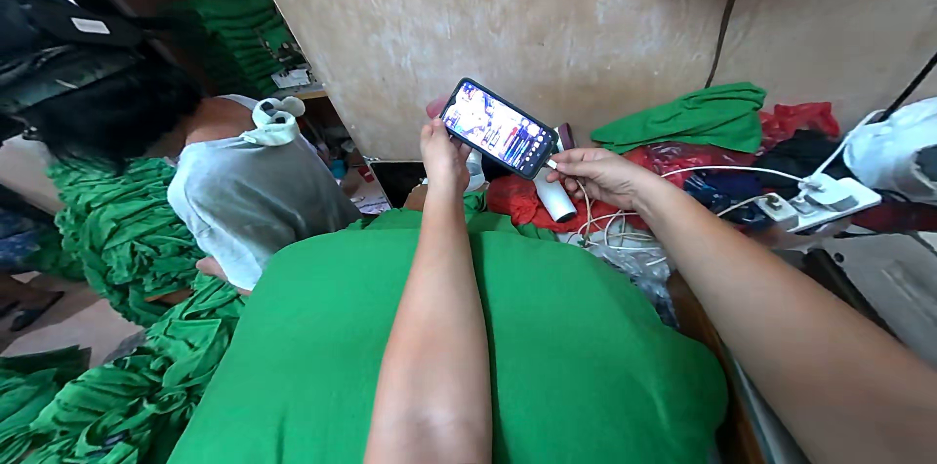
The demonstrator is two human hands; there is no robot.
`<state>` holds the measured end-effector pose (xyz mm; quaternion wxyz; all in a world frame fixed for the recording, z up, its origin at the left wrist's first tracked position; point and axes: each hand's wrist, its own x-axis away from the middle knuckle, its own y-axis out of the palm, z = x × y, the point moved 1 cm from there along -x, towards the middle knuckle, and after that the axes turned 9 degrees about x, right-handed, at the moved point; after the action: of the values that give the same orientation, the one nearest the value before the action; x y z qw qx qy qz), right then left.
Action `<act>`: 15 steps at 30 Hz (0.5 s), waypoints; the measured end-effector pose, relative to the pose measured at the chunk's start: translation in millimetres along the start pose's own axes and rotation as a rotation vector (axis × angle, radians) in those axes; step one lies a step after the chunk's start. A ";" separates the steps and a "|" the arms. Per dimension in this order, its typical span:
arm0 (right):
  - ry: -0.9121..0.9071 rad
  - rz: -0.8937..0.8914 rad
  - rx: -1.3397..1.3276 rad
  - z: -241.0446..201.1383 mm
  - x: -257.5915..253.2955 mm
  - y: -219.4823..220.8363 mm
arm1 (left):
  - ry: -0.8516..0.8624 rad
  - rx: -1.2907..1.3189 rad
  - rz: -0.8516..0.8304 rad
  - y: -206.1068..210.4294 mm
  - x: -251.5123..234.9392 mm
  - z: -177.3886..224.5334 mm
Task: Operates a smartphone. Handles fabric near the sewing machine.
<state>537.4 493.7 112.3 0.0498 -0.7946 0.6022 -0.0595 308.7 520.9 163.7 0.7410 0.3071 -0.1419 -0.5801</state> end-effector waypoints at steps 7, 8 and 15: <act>0.012 0.068 -0.042 -11.4 2.9 3.4 | 0.012 -0.003 -0.031 1.3 0.3 -0.2; 0.008 0.069 -0.044 -11.1 2.8 3.8 | 0.016 -0.003 -0.033 1.3 0.1 -0.1; -0.054 0.094 -0.130 4.5 1.5 4.4 | 0.044 -0.009 -0.083 -1.8 -0.9 0.8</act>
<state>534.3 491.1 107.3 0.0172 -0.7683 0.6399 0.0038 306.6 521.3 163.3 0.7206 0.3222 -0.1100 -0.6040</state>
